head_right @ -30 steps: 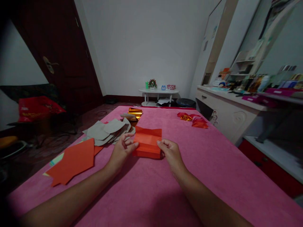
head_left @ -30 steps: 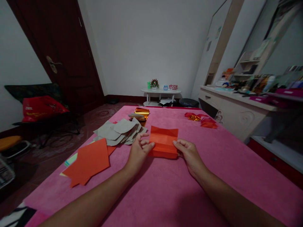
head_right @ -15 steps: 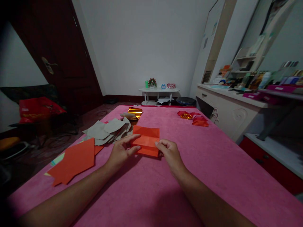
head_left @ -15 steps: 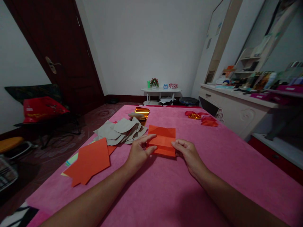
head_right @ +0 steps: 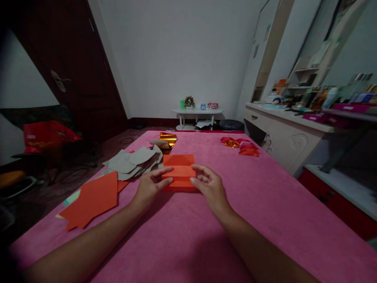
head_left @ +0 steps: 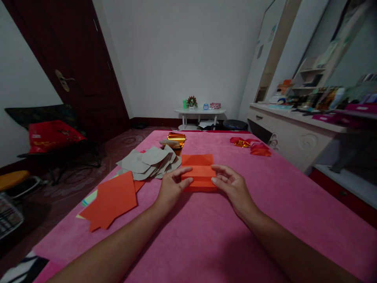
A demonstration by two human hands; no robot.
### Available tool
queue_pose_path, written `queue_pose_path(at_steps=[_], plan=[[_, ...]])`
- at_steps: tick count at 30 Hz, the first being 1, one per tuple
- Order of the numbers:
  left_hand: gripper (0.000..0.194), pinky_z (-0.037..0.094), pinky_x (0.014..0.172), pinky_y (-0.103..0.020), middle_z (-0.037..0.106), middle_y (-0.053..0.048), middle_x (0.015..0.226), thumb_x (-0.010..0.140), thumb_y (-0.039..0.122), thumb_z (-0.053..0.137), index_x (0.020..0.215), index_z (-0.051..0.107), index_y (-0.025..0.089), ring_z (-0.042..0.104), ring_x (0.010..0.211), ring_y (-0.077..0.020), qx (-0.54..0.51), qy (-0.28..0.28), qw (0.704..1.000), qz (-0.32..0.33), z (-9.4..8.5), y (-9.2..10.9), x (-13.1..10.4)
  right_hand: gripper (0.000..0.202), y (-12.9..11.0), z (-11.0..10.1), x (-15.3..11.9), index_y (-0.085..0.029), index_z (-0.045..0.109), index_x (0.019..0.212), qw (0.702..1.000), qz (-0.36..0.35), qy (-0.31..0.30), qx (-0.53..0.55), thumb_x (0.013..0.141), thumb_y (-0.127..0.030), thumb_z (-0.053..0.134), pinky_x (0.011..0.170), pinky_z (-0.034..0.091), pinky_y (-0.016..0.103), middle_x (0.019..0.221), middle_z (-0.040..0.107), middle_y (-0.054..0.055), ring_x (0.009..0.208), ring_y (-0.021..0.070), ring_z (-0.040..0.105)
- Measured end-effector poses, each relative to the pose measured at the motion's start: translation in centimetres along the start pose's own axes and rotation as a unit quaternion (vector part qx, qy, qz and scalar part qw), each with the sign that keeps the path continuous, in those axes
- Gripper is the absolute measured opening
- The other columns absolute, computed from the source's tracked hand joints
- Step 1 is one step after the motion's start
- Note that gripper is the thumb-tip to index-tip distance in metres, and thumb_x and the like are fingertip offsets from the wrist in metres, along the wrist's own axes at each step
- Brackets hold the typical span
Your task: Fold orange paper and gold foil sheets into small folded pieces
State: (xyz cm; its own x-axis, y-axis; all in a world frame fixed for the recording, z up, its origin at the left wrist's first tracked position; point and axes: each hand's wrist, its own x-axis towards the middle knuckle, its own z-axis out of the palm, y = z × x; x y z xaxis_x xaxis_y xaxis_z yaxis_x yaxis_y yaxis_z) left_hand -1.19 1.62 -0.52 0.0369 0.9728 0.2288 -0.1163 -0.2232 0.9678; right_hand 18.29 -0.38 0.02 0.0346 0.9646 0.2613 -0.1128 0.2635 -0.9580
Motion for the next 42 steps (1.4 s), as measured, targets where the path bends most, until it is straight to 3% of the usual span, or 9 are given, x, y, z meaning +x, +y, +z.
queue_pose_path(at_steps=[2,9,16,20,27,31,34,38,42], plan=[[0.042,0.05,0.063,-0.025,0.071,-0.01,0.097,0.062,0.019,0.078,0.102,0.071,0.013,0.065,0.078,-0.0185,-0.015,-0.004,1.0,-0.015,0.0,-0.2,0.0,0.032,0.0,0.1,-0.1,-0.02,0.069,0.095,1.0,0.011,-0.007,-0.015,0.064,-0.024,0.077,0.076,0.05,0.029,0.093,0.069,0.003,0.084,0.0181,0.064],[0.04,0.045,0.048,-0.022,0.071,-0.009,0.091,0.063,0.02,0.076,0.102,0.071,0.011,0.06,0.06,-0.0139,0.047,-0.011,0.999,-0.008,0.2,0.3,-0.3,0.041,-0.3,0.6,-0.3,-0.02,0.07,0.099,0.999,0.033,-0.008,-0.017,0.059,-0.017,0.076,0.083,0.051,0.035,0.103,0.07,0.005,0.093,0.0218,0.065],[0.008,0.047,0.07,-0.03,0.067,-0.004,0.074,0.068,0.02,0.072,0.076,0.075,0.019,0.059,0.073,-0.0178,0.195,-0.006,0.971,0.137,0.0,1.0,-0.5,0.028,-0.1,0.4,-0.1,-0.021,0.073,0.093,0.993,-0.042,0.009,-0.114,0.065,-0.018,0.072,0.079,0.05,0.033,0.1,0.068,0.005,0.089,0.0208,0.063],[0.006,0.044,0.073,-0.031,0.062,-0.003,0.075,0.072,0.02,0.069,0.07,0.075,0.021,0.055,0.078,-0.0185,0.215,-0.019,0.96,0.176,0.0,1.1,-0.6,0.02,-0.1,0.3,-0.1,-0.021,0.074,0.088,0.985,-0.072,0.012,-0.155,0.068,-0.02,0.07,0.073,0.048,0.032,0.091,0.067,0.005,0.083,0.0199,0.061],[0.005,0.044,0.069,-0.027,0.067,-0.002,0.074,0.07,0.018,0.071,0.075,0.073,0.019,0.058,0.072,-0.0161,0.19,-0.022,0.974,0.125,0.2,0.9,-0.5,0.026,0.1,0.2,-0.1,-0.02,0.073,0.093,0.99,-0.046,0.006,-0.13,0.068,-0.02,0.071,0.071,0.048,0.031,0.093,0.068,0.005,0.081,0.0192,0.061],[0.033,0.047,0.071,-0.028,0.07,-0.006,0.094,0.065,0.019,0.075,0.098,0.069,0.016,0.062,0.081,-0.0181,0.083,-0.032,0.994,0.056,0.0,0.1,-0.1,0.052,0.0,0.6,-0.3,-0.021,0.063,0.115,0.998,0.016,-0.015,-0.054,0.064,-0.018,0.072,0.071,0.051,0.031,0.106,0.067,0.006,0.084,0.0194,0.064],[0.05,0.049,0.079,-0.032,0.069,-0.01,0.106,0.064,0.02,0.077,0.112,0.063,0.014,0.064,0.091,-0.0215,0.028,-0.054,0.997,0.042,-0.1,-0.2,0.0,0.063,-0.1,0.7,-0.4,-0.021,0.057,0.123,0.999,0.034,-0.023,-0.032,0.062,-0.016,0.073,0.072,0.052,0.031,0.114,0.065,0.008,0.087,0.0196,0.065],[0.061,0.05,0.082,-0.036,0.067,-0.014,0.112,0.066,0.022,0.076,0.123,0.057,0.014,0.065,0.094,-0.0244,0.035,-0.079,0.996,0.031,-0.1,0.2,-0.1,0.058,0.0,0.5,-0.4,-0.024,0.061,0.118,0.999,0.004,-0.021,-0.048,0.062,-0.016,0.073,0.075,0.052,0.03,0.124,0.058,0.007,0.091,0.0186,0.063],[0.055,0.048,0.089,-0.037,0.064,-0.014,0.12,0.065,0.018,0.076,0.118,0.062,0.014,0.061,0.104,-0.0259,0.052,-0.074,0.995,0.046,0.0,0.5,-0.2,0.045,-0.2,0.5,-0.2,-0.024,0.069,0.106,0.997,-0.028,-0.018,-0.064,0.062,-0.016,0.073,0.076,0.05,0.029,0.113,0.06,0.004,0.092,0.0183,0.06]])
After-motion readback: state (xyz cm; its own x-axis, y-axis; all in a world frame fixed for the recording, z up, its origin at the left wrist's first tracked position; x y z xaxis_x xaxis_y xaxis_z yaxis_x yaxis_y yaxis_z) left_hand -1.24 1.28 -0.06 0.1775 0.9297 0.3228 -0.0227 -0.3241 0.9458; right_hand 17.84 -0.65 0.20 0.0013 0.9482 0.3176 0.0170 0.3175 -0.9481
